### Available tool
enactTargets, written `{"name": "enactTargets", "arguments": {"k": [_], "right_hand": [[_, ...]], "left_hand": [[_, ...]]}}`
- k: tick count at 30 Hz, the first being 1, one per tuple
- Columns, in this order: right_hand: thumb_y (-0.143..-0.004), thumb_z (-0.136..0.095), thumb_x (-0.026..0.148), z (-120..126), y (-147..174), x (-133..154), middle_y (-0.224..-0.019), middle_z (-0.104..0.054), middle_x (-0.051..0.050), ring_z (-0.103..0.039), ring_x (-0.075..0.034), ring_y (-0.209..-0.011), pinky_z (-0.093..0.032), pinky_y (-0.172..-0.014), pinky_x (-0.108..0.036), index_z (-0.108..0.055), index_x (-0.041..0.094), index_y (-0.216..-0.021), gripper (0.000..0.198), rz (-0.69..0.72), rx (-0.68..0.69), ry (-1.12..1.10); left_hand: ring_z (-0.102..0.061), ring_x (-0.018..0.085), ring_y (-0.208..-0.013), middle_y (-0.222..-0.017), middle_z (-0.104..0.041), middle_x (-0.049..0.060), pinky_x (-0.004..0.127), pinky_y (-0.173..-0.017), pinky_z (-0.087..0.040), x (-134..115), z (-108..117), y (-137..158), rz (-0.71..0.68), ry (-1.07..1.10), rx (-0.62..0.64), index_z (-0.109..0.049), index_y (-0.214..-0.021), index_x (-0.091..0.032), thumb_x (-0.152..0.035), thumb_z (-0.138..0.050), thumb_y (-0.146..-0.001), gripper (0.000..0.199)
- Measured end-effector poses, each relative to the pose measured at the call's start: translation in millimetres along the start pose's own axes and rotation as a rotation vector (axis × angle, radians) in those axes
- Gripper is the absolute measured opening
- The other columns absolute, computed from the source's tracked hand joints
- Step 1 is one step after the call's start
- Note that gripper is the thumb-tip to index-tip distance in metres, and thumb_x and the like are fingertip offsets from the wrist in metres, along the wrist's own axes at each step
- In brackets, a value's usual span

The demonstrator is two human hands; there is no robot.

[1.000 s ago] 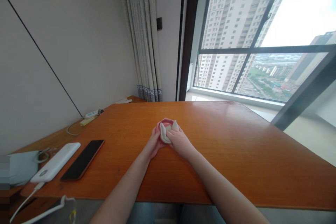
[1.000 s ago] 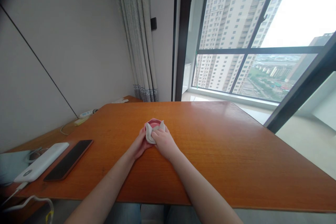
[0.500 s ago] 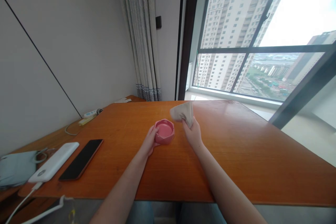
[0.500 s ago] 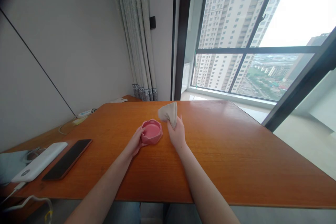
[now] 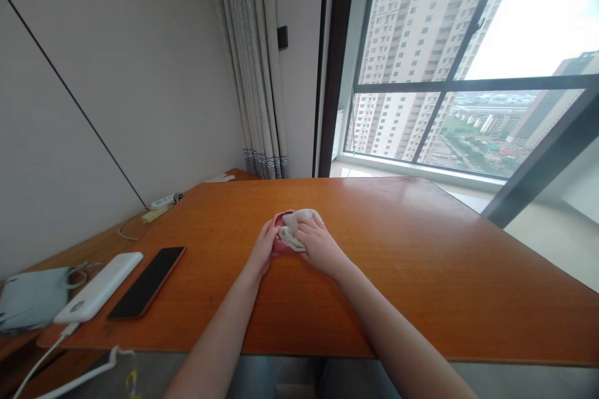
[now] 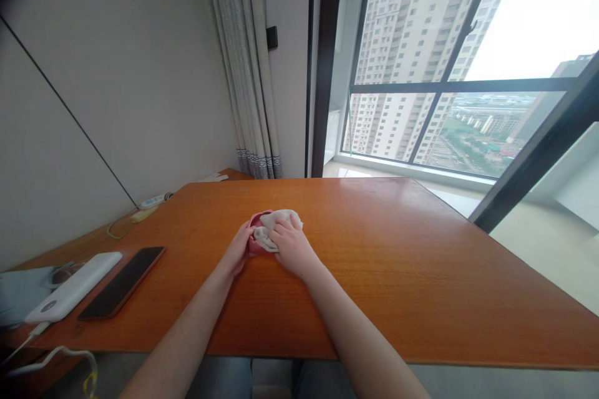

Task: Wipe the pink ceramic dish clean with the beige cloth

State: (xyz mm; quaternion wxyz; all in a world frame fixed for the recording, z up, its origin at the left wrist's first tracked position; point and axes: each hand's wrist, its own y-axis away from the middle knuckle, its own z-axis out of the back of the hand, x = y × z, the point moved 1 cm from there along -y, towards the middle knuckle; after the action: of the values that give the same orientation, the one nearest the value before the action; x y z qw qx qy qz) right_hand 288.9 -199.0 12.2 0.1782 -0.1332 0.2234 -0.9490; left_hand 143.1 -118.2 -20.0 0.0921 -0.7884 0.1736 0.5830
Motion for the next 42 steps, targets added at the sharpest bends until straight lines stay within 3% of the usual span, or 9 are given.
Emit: {"name": "enactTargets", "arguments": {"k": [3, 9, 14, 19, 27, 29, 35, 42], "right_hand": [[-0.075, -0.062, 0.025, -4, -1, 2, -0.099, -0.061, -0.009, -0.047, -0.025, -0.106, -0.016, -0.110, -0.048, -0.061, 0.019, -0.090, 0.016, 0.018, 0.010, 0.031], [-0.081, -0.061, 0.040, -10, -1, 4, -0.091, -0.063, -0.006, -0.049, -0.023, -0.096, -0.024, -0.105, -0.049, -0.060, 0.020, -0.083, 0.020, 0.007, -0.037, 0.056], [-0.085, -0.056, 0.041, -16, 0, 2, -0.082, -0.062, -0.005, -0.050, -0.022, -0.087, -0.027, -0.101, -0.049, -0.059, 0.020, -0.080, 0.022, -0.052, -0.101, 0.093], [-0.083, -0.058, 0.040, -22, 3, 0, -0.082, -0.063, -0.005, -0.051, -0.023, -0.087, -0.026, -0.101, -0.050, -0.060, 0.021, -0.083, 0.019, -0.083, -0.121, 0.088], [-0.085, -0.055, 0.042, -15, -2, 3, -0.078, -0.062, -0.004, -0.053, -0.021, -0.084, -0.028, -0.102, -0.045, -0.060, 0.021, -0.079, 0.023, -0.026, -0.116, 0.002], [-0.086, -0.054, 0.042, -9, -2, 4, -0.077, -0.062, -0.004, -0.053, -0.020, -0.083, -0.028, -0.103, -0.043, -0.061, 0.021, -0.080, 0.023, 0.012, -0.118, -0.032], [-0.081, -0.059, 0.043, 4, 1, 3, -0.079, -0.060, -0.003, -0.053, -0.019, -0.085, -0.027, -0.104, -0.044, -0.060, 0.021, -0.085, 0.022, 0.019, -0.159, -0.103], [-0.081, -0.059, 0.042, -2, -1, 2, -0.078, -0.058, -0.005, -0.049, -0.020, -0.081, -0.042, -0.085, -0.036, -0.055, 0.020, -0.076, 0.023, 0.003, -0.209, -0.161]], "left_hand": [[-0.060, 0.017, -0.084, -0.108, -0.063, 0.007, 0.025, -0.068, -0.049, 1, 0, 0, -0.041, -0.019, -0.036, -0.059, -0.114, -0.020, -0.035, -0.065, -0.072, 0.044], [-0.057, 0.015, -0.073, -0.097, -0.061, 0.005, 0.025, -0.059, -0.048, 2, -6, 6, 0.119, 0.003, -0.068, -0.055, -0.109, -0.022, -0.053, -0.059, -0.076, 0.045], [-0.058, 0.012, -0.073, -0.097, -0.061, 0.005, 0.022, -0.060, -0.048, 4, -17, 11, 0.102, 0.196, 0.087, -0.053, -0.111, -0.022, -0.047, -0.064, -0.076, 0.044], [-0.057, 0.010, -0.071, -0.096, -0.061, 0.003, 0.019, -0.058, -0.046, 10, -22, 15, 0.077, 0.233, 0.120, -0.051, -0.114, -0.023, -0.036, -0.068, -0.074, 0.045], [-0.057, 0.015, -0.079, -0.115, -0.057, 0.006, 0.019, -0.052, -0.045, 9, -11, 9, 0.027, 0.031, -0.097, -0.048, -0.123, -0.027, -0.034, -0.061, -0.075, 0.051], [-0.058, 0.016, -0.078, -0.114, -0.059, 0.007, 0.020, -0.053, -0.046, 3, -10, 10, 0.048, 0.026, -0.049, -0.050, -0.124, -0.025, -0.034, -0.060, -0.074, 0.052], [-0.061, 0.021, -0.087, -0.117, -0.062, 0.009, 0.025, -0.060, -0.051, -16, -9, 18, 0.116, 0.091, 0.258, -0.052, -0.127, -0.024, -0.036, -0.057, -0.077, 0.052], [-0.063, 0.021, -0.089, -0.118, -0.062, 0.011, 0.025, -0.063, -0.052, -8, -7, 14, 0.159, 0.191, 0.242, -0.054, -0.125, -0.021, -0.047, -0.054, -0.083, 0.050]]}}
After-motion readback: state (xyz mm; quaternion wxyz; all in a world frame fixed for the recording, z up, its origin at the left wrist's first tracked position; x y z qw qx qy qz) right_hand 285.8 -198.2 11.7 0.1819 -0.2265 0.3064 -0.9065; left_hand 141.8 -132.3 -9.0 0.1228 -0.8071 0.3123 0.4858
